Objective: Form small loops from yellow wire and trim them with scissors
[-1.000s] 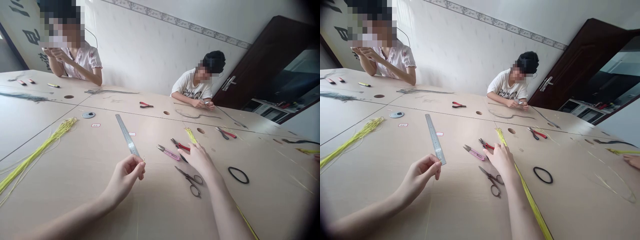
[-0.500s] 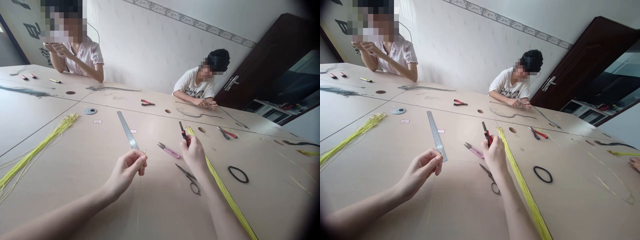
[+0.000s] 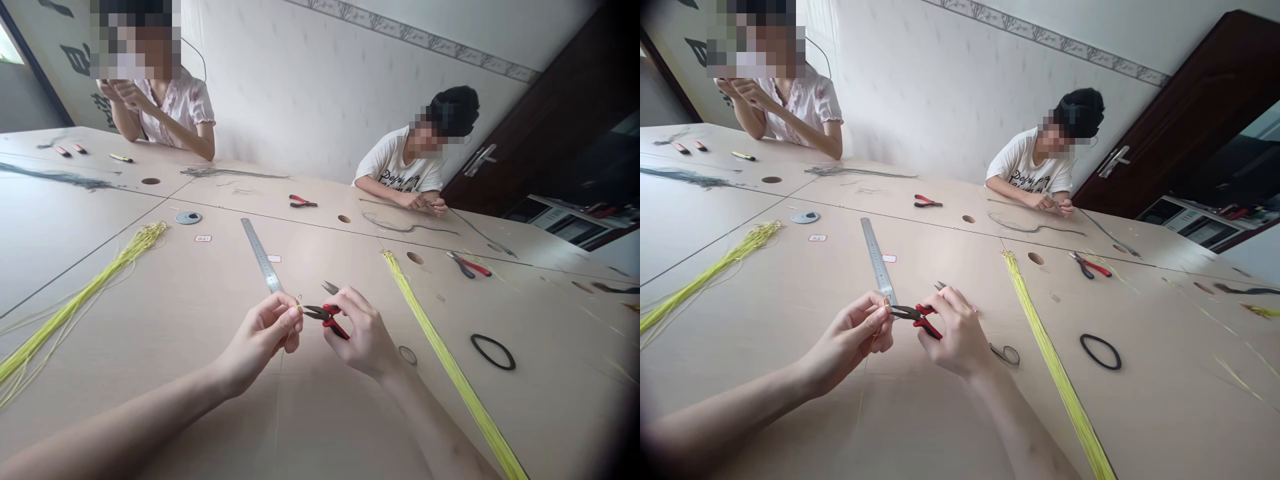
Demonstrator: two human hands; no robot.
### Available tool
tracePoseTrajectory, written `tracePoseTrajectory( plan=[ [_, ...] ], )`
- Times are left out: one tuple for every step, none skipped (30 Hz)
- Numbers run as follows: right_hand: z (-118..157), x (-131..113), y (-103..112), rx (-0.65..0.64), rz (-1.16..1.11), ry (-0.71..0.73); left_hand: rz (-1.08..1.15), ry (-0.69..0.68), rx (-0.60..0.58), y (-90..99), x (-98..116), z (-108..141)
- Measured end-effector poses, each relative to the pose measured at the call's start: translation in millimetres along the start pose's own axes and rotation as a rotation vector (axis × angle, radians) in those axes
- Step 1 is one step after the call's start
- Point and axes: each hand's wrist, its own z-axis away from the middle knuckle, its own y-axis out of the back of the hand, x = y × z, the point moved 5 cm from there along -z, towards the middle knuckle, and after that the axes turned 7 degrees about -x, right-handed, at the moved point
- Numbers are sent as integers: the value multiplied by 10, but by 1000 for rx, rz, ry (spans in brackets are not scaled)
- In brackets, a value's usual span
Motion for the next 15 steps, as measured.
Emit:
tracePoseTrajectory(
  plan=[
    [1,-1,-1,-1,6,-3,0,1,-10,-5,-2,0],
    [3,-5,-3,-2,10,-5,2,2,-18,-11,-4,-1],
    [5,-10,-5,-3,13,-5,5,2,-27,-16,-5,-4],
    [6,-16,-8,-5,16,-5,8,1,-34,-22,-6,-7],
    [7,-21,-9,-5,19,-4,11,0,-41,-27,-7,-10],
    [7,-26,-11,-4,23,-2,15,-2,-47,-31,-8,-13],
    [5,-29,-11,-2,27,-1,17,-3,-53,-35,-10,-16],
    [3,-32,-12,-1,32,2,19,-4,-56,-37,-11,-18],
    [1,-35,-12,3,38,5,20,-5,-60,-38,-12,-19],
    [-1,-38,-12,4,43,9,20,-6,-62,-37,-13,-20],
    [-2,-41,-13,6,49,14,20,-7,-63,-35,-14,-19],
    [-2,-43,-12,9,56,19,18,-7,-62,-32,-14,-17],
    [-1,-44,-10,14,62,24,18,-7,-61,-29,-14,-14],
    [2,-43,-7,21,70,29,17,-6,-61,-26,-13,-11],
    [4,-41,-4,29,78,35,17,-4,-59,-25,-12,-8]
  ],
)
